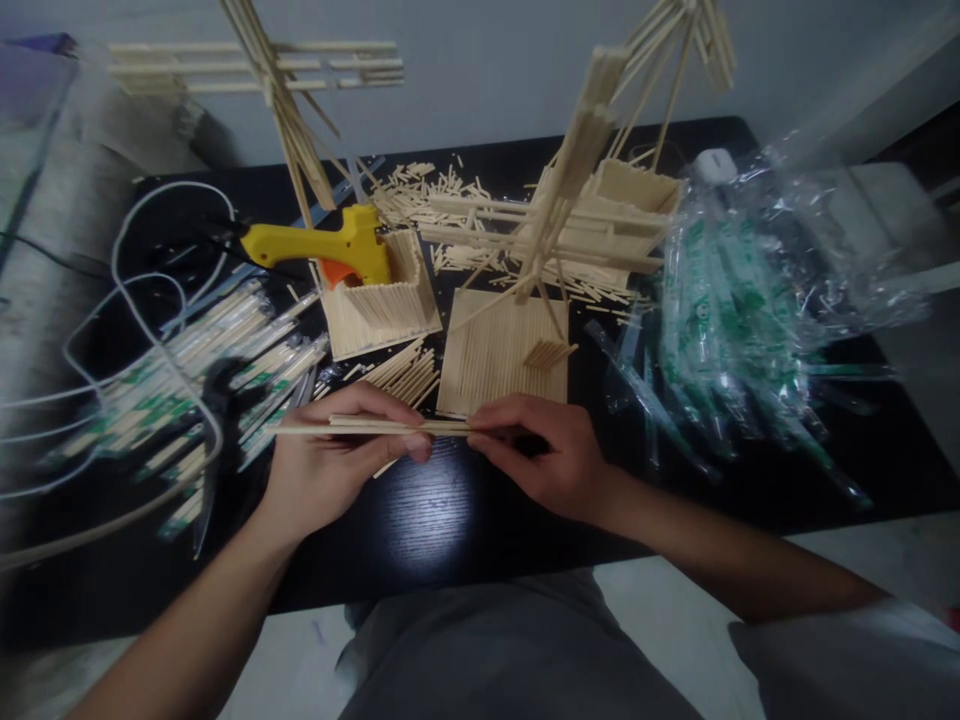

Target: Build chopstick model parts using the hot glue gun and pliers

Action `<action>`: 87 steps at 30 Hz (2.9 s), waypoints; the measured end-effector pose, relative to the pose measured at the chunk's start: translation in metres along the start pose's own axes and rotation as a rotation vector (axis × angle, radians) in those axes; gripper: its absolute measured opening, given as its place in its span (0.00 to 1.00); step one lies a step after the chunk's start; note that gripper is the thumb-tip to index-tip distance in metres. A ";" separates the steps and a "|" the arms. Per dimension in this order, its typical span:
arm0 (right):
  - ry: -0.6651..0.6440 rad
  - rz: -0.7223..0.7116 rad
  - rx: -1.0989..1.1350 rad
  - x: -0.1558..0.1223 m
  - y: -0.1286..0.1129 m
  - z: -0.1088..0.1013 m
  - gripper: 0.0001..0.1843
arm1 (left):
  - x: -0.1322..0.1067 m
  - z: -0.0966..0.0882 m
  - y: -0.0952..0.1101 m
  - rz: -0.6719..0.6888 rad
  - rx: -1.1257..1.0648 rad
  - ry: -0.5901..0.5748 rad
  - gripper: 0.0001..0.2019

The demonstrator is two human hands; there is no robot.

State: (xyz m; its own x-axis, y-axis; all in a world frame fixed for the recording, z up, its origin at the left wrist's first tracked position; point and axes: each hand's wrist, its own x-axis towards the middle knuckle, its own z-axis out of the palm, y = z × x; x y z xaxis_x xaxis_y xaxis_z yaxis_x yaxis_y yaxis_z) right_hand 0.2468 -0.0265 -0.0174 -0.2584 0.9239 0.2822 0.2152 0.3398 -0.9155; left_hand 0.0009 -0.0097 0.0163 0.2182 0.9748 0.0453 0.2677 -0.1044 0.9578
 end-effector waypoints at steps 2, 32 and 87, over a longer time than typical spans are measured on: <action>-0.002 -0.030 -0.009 0.000 0.000 -0.001 0.04 | 0.000 0.002 0.000 0.008 0.004 0.008 0.08; 0.025 -0.219 -0.053 0.003 0.000 -0.003 0.05 | 0.000 0.002 0.002 0.015 0.050 -0.002 0.09; 0.078 -0.254 -0.128 0.005 0.002 -0.006 0.06 | 0.001 -0.022 0.000 0.173 0.109 0.119 0.10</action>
State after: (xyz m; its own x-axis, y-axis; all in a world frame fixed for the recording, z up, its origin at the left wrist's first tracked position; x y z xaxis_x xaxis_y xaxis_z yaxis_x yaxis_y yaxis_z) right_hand 0.2517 -0.0197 -0.0163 -0.2476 0.8153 0.5234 0.2710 0.5770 -0.7705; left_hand -0.0197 -0.0044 0.0225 0.1593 0.9562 0.2458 0.3367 -0.2866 0.8969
